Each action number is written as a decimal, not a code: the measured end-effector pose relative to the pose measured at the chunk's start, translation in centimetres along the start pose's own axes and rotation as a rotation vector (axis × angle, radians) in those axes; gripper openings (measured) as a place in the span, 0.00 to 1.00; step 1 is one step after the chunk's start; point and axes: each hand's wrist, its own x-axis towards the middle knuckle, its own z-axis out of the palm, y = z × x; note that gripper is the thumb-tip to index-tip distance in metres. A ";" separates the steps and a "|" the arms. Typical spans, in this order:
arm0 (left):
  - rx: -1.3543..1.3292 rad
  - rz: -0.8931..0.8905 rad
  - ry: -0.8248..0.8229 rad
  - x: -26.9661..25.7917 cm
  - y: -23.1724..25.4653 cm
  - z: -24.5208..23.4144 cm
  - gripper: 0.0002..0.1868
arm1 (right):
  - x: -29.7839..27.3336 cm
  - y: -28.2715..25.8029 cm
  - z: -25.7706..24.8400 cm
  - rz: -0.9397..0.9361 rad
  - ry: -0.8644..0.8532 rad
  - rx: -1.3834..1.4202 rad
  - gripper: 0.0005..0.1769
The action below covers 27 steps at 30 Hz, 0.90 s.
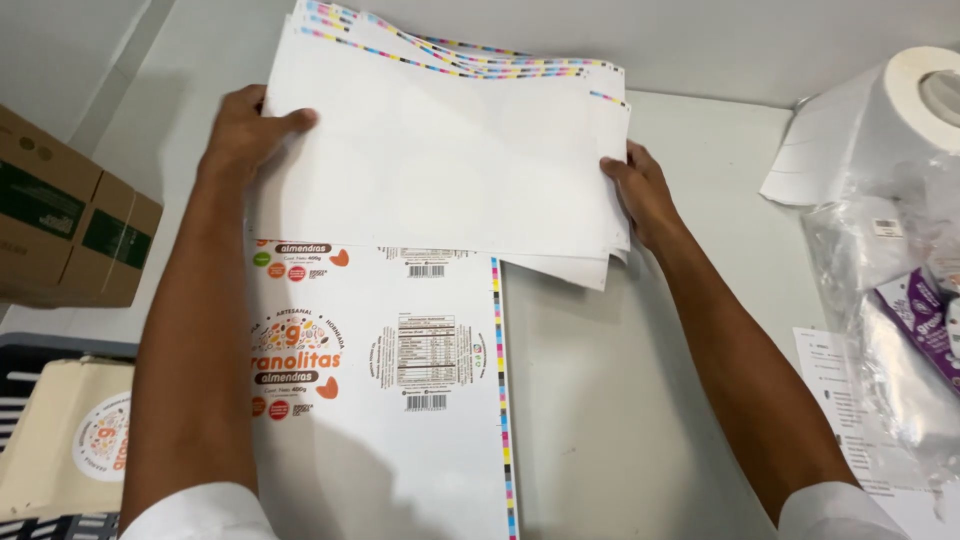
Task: Peeling circular labels from a sheet and applying them to paper bags
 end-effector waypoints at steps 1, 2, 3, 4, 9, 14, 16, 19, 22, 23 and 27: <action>0.129 -0.029 -0.078 -1.2 1.1 -0.3 0.34 | 0.9 0.3 0.5 -0.053 0.001 -0.027 0.33; 0.258 -0.059 -0.157 -2.4 2.2 -0.5 0.46 | 1.8 0.6 1.1 -0.105 0.001 -0.053 0.37; 0.259 -0.070 -0.150 -3.4 2.8 -0.8 0.46 | 1.7 0.4 1.1 -0.104 -0.011 -0.054 0.37; 0.310 -0.161 -0.166 -4.4 3.4 -1.1 0.55 | 1.7 0.3 1.1 -0.101 -0.013 -0.223 0.40; 0.600 0.016 -0.282 -8.9 4.6 -2.1 0.77 | -4.6 -0.6 0.0 -0.424 -0.041 -0.609 0.52; 0.640 0.429 -0.565 -12.5 3.1 -1.9 0.65 | -8.6 1.3 2.0 -1.137 -0.243 -0.903 0.38; 0.637 0.526 -0.464 -11.2 2.4 -1.3 0.59 | -5.9 1.3 2.3 -1.147 -0.179 -0.853 0.34; 0.653 0.685 -0.268 -9.1 0.9 0.1 0.56 | -5.1 1.1 3.1 -1.079 -0.117 -0.798 0.34; 0.549 0.586 -0.054 -9.8 0.3 -0.8 0.60 | -9.3 0.0 3.3 -1.019 -0.023 -0.672 0.25; 0.429 0.420 0.049 -10.6 0.3 -1.5 0.64 | -11.4 -0.4 3.3 -1.016 0.069 -0.544 0.14; 0.229 -0.299 0.013 -16.9 1.5 -6.3 0.71 | -17.5 -1.0 5.5 -0.059 -0.195 -0.388 0.23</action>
